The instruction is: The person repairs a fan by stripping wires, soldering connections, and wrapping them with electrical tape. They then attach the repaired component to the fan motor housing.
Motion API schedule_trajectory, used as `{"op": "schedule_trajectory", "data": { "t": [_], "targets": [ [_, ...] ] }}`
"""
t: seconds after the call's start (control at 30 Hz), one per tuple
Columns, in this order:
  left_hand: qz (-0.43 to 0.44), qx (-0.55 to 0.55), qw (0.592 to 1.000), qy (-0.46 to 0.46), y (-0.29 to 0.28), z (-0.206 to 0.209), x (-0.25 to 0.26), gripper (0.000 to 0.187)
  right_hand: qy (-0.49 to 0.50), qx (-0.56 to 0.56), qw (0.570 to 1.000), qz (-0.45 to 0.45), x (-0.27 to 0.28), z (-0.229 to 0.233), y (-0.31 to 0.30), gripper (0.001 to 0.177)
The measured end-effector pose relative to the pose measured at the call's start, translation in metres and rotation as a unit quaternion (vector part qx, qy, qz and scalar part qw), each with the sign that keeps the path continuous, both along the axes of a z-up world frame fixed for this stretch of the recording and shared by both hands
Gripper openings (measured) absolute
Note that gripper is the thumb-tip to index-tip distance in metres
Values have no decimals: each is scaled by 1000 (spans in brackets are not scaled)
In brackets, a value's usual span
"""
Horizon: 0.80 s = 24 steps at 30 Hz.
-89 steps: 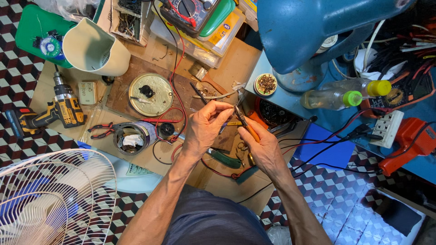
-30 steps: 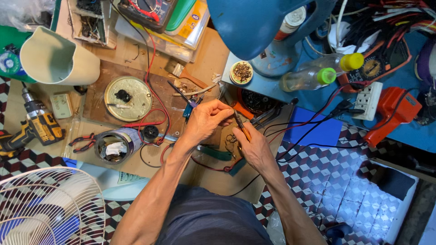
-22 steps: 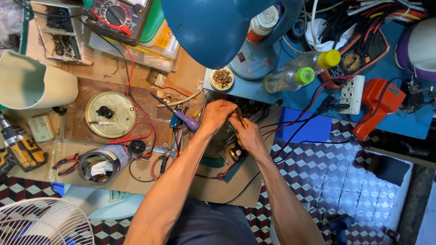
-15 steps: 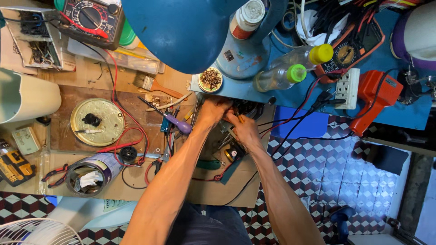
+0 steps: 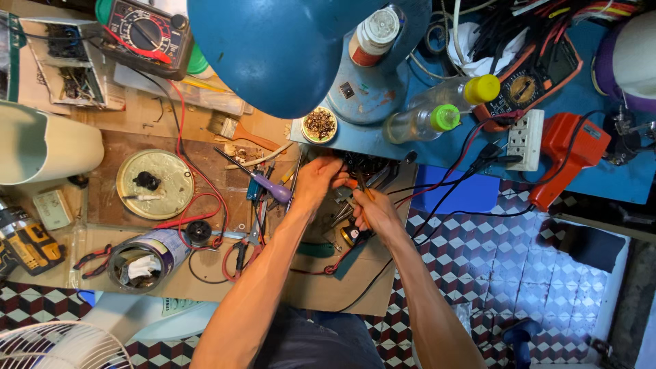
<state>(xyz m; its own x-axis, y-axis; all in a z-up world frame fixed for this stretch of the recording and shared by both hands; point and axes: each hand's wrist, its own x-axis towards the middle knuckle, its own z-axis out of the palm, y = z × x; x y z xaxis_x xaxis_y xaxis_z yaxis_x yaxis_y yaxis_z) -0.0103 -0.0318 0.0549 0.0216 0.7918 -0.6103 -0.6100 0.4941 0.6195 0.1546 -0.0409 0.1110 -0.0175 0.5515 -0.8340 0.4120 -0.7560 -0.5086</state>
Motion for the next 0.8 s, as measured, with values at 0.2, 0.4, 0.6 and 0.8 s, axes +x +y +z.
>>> {"op": "schedule_trajectory", "data": {
  "t": [0.2, 0.4, 0.6, 0.8],
  "targets": [
    [63, 49, 973, -217, -91, 89, -50, 28, 41, 59, 997, 0, -10, 84, -47, 32],
    [133, 104, 938, -302, -145, 137, -61, 24, 108, 120, 986, 46, -44, 147, -74, 32],
    [190, 130, 916, -329, -174, 152, -60, 25, 119, 183, 969, 119, -76, 187, -90, 29],
    [274, 82, 911, -296, -187, 158, -56, 22, 135, 194, 961, 147, -79, 172, -97, 29]
  ]
}}
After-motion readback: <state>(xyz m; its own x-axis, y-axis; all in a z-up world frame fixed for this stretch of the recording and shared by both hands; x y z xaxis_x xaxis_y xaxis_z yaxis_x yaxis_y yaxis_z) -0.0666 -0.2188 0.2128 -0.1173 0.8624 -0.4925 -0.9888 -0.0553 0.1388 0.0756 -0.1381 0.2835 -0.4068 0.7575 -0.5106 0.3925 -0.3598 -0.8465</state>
